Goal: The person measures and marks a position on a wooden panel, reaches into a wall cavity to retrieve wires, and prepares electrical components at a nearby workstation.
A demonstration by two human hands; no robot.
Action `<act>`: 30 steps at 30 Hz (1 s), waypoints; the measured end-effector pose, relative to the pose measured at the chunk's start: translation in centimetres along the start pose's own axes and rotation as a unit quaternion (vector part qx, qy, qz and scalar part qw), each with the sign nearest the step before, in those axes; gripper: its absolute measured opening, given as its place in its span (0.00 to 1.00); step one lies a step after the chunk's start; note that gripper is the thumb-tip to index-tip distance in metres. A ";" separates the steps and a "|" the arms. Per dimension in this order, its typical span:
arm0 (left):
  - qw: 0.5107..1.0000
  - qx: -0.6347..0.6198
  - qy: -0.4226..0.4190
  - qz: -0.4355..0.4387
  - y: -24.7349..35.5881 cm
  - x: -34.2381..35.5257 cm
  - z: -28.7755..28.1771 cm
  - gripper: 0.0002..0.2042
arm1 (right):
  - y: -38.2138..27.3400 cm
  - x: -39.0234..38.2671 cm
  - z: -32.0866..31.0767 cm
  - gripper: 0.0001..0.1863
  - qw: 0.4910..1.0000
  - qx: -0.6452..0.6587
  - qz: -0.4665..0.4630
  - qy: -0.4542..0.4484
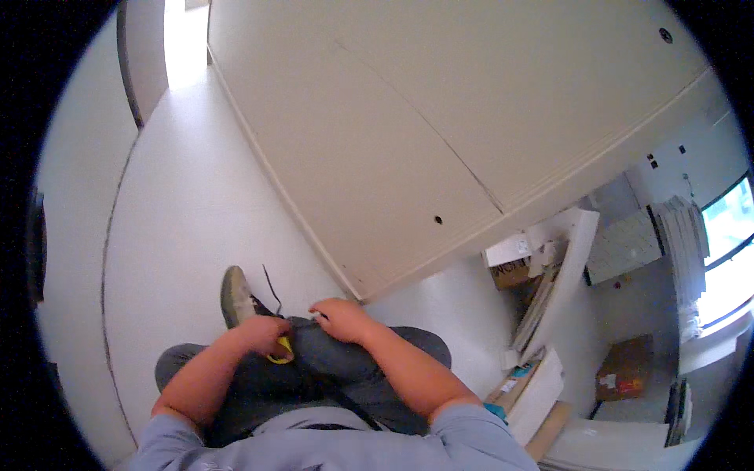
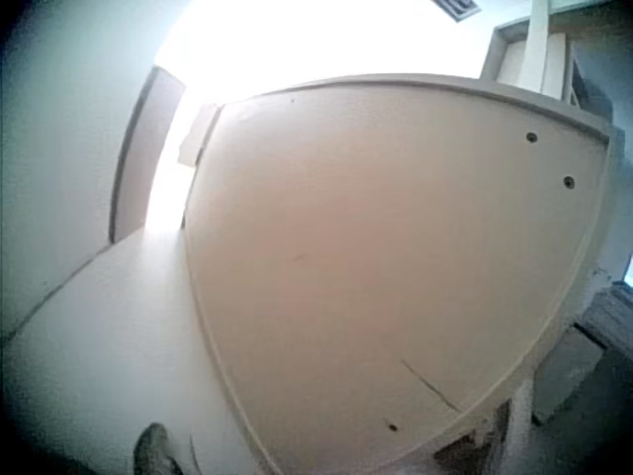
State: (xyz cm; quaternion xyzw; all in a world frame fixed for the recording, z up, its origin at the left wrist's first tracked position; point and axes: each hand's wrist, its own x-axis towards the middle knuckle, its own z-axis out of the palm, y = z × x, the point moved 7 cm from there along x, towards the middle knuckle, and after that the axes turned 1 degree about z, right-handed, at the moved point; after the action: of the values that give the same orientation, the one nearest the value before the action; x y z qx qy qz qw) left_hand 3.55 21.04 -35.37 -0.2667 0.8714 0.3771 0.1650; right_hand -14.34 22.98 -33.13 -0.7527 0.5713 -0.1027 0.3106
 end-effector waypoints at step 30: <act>0.998 -0.011 0.023 0.065 3.7 0.8 -1.0 0.33 | 2.5 -1.6 0.2 0.18 0.983 -0.103 0.100 -0.118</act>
State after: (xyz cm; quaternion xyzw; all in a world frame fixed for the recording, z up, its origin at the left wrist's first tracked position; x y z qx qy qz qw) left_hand 0.59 22.18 -32.99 -0.2202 0.8863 0.3903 0.1173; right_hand -16.71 24.21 -34.43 -0.7263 0.6105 0.0779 0.3060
